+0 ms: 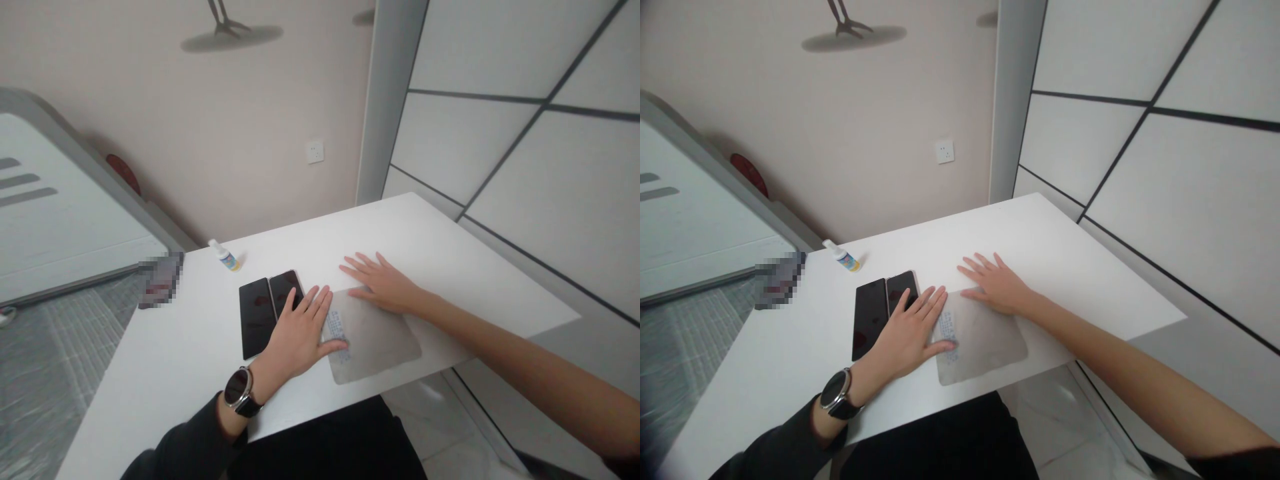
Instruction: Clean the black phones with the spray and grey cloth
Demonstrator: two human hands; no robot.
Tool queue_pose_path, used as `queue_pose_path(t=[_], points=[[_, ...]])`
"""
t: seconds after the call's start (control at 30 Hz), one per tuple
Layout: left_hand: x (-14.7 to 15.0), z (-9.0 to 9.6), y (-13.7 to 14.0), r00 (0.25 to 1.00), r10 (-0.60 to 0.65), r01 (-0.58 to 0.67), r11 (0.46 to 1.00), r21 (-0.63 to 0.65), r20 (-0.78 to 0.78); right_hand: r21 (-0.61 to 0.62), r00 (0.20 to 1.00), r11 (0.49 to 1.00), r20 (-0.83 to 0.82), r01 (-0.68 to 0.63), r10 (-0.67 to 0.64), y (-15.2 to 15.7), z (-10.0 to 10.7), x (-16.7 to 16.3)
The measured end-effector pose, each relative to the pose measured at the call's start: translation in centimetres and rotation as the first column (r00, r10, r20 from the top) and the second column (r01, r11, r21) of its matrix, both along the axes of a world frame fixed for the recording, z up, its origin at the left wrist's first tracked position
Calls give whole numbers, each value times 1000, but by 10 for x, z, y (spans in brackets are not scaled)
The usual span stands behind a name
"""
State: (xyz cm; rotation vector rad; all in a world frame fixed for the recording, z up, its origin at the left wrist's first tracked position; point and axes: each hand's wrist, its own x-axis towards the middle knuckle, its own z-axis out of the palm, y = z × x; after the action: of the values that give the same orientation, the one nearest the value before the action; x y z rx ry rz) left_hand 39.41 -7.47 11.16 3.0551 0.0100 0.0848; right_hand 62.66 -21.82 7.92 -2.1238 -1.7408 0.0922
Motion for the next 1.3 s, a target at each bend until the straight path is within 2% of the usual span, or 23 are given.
queue_pose_path(t=[0.07, 0.13, 0.3, 0.4, 0.53, 0.63, 0.7, 0.77, 0.9, 0.97, 1.03, 1.13, 1.23, 1.3], points=[[-4, -1, 3, 1000, 17, -17, 1000, 8, 15, 65, 983, 982, 17, 180, -181, 9, 6, 15], [-9, -1, 7, 1000, 19, -19, 1000, 12, 16, 111, 965, 959, 2, 261, -263, 7, 13, 21], [-13, 6, 10, 999, -1, 1, 1000, 21, 34, 77, 981, 984, -123, 160, -150, -30, 18, 7], [-1, 14, 6, 996, 63, -65, 997, 29, 68, 31, 972, 987, -180, 157, -149, -48, 17, -1], [24, 22, 6, 990, 141, -141, 990, -17, 4, -80, 929, 981, -315, 177, -193, -47, 23, 1], [35, 23, 12, 993, 107, -113, 981, -159, -45, -147, 901, 978, -388, 149, -195, -39, 31, 2], [37, 25, 17, 994, 101, -108, 949, -296, -39, -135, 884, 980, -428, 144, -189, -35, 36, 2], [37, 29, 24, 989, 149, -140, 885, -444, -14, -70, 865, 986, -473, 154, -169, -30, 43, 2], [39, 50, 39, 954, 277, -134, 729, -671, 111, 138, 871, 967, -477, 212, -123, -20, 72, 1], [38, 65, 42, 922, 322, -78, 699, -710, 216, 268, 911, 938, -400, 219, -99, -19, 92, -1], [33, 78, 40, 892, 330, -25, 718, -696, 308, 392, 953, 904, -299, 170, -50, -22, 109, -5], [18, 83, 28, 892, 237, 40, 807, -589, 385, 475, 984, 878, -175, 61, 26, -37, 111, -13], [-1, 63, 11, 933, 4, 151, 904, -400, 361, 405, 989, 914, -115, -34, 88, -60, 86, -23], [-14, 44, 1, 940, -167, 246, 936, -251, 299, 301, 991, 950, -69, -88, 114, -76, 64, -30]])
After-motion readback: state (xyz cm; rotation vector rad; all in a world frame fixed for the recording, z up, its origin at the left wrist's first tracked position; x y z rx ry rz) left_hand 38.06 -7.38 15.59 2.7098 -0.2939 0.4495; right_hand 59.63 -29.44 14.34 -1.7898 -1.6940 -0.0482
